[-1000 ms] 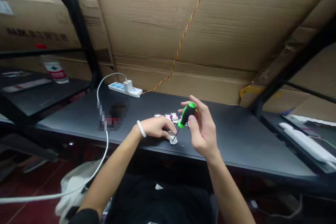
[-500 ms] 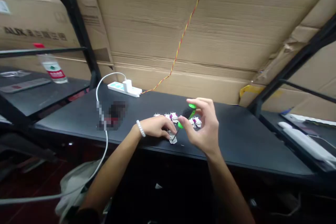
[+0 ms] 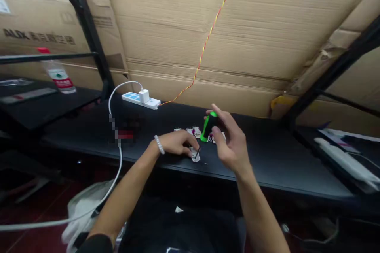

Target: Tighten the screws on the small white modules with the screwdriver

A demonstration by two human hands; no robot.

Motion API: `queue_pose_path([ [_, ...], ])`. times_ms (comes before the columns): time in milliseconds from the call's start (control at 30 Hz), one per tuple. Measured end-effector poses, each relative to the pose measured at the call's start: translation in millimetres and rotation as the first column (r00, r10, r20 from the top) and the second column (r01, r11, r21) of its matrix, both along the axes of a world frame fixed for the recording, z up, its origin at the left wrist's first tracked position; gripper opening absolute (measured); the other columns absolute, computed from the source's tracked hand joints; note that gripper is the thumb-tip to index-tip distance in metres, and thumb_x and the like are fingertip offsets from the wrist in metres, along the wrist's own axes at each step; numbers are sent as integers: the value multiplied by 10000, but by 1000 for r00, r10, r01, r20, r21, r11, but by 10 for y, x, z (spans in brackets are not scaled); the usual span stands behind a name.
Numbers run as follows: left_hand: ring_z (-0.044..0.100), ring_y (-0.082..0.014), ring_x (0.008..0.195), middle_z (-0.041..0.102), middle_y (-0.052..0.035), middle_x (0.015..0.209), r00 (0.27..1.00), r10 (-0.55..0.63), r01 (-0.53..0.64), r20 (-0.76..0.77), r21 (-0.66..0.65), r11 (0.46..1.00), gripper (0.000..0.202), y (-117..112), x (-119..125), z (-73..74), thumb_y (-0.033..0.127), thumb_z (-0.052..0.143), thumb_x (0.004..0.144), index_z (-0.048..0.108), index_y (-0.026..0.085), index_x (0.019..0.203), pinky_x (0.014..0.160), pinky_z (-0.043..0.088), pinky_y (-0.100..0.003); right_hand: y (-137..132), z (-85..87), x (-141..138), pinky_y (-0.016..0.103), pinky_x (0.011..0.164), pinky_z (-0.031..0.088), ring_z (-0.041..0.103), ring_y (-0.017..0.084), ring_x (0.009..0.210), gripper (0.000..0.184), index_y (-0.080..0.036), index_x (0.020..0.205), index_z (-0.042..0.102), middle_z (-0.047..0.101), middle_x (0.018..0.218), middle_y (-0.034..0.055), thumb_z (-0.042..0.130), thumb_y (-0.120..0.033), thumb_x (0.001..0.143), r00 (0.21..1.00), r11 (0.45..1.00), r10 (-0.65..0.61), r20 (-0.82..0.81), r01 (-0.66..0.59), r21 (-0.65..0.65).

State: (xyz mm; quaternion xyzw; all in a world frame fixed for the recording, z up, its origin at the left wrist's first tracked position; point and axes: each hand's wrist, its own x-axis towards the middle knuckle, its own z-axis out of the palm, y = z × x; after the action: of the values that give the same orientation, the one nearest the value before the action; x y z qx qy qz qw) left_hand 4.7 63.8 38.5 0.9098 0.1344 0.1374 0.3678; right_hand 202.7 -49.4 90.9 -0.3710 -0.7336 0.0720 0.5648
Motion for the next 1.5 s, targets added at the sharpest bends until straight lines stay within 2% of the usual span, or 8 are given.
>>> queue_pose_path([
  [200,778,-196,985,854,-32,1023,1000,0,0,-2,16,1000,198,-10,-9,14,83,866,838,867,215,985,946,537,-243,-1,-24,-51,407,858,619,669,240,1020,450,-299,1346,729,633,1218,87,812,-316,904,987,984,-157,-36,160,83],
  [367,777,-207,1023,847,-53,1100,1000,-12,12,7,-23,1000,184,0,-5,1,109,868,841,865,204,999,958,541,-251,-3,-40,-41,466,1023,600,702,252,1150,512,-326,1558,564,689,1315,88,518,-242,1055,998,999,36,-60,-37,-20],
  [567,777,-205,1031,854,-43,1067,1000,-11,11,-1,-8,1000,217,1,-6,10,87,860,841,868,217,1015,976,535,-249,-2,-17,-44,394,838,604,654,232,996,428,-320,1345,741,639,1189,77,790,-297,921,984,980,-172,-46,175,92],
  [700,777,-202,1027,849,-50,1097,1000,-8,8,-1,-12,1000,209,0,-6,15,100,863,840,866,206,1020,971,540,-248,-16,-8,-27,452,1021,590,693,253,1173,520,-349,1559,591,697,1319,81,532,-237,1055,999,1000,-24,-29,24,20],
  [900,776,-202,999,854,-33,1032,1000,-19,19,10,-15,1000,202,-12,-3,26,94,859,838,869,220,996,946,540,-245,-15,-18,-43,397,834,631,670,223,971,426,-316,1355,750,646,1166,77,783,-324,931,984,979,-173,-34,176,103],
  [1067,780,-205,1031,856,-42,1074,1000,-2,2,11,-13,1000,209,-27,-6,38,81,869,830,871,213,993,960,541,-239,-25,-31,-48,500,1071,603,691,275,1245,531,-343,1580,564,685,1383,101,542,-233,1061,998,997,59,-10,-59,49],
  [1233,782,-204,969,855,-24,981,1000,-10,10,6,24,1000,186,-36,-7,58,70,869,834,868,215,951,911,545,-239,-29,-56,-103,448,936,639,680,251,1076,470,-352,1395,719,641,1210,78,784,-273,936,996,977,-87,-27,91,191],
  [1500,784,-210,995,859,-42,1038,1000,-11,11,15,24,1000,209,-25,-8,49,84,876,836,876,209,1003,939,546,-249,-24,-70,-94,475,972,631,679,273,1171,500,-360,1518,623,642,1337,97,624,-286,1023,999,997,-10,-51,14,77],
])
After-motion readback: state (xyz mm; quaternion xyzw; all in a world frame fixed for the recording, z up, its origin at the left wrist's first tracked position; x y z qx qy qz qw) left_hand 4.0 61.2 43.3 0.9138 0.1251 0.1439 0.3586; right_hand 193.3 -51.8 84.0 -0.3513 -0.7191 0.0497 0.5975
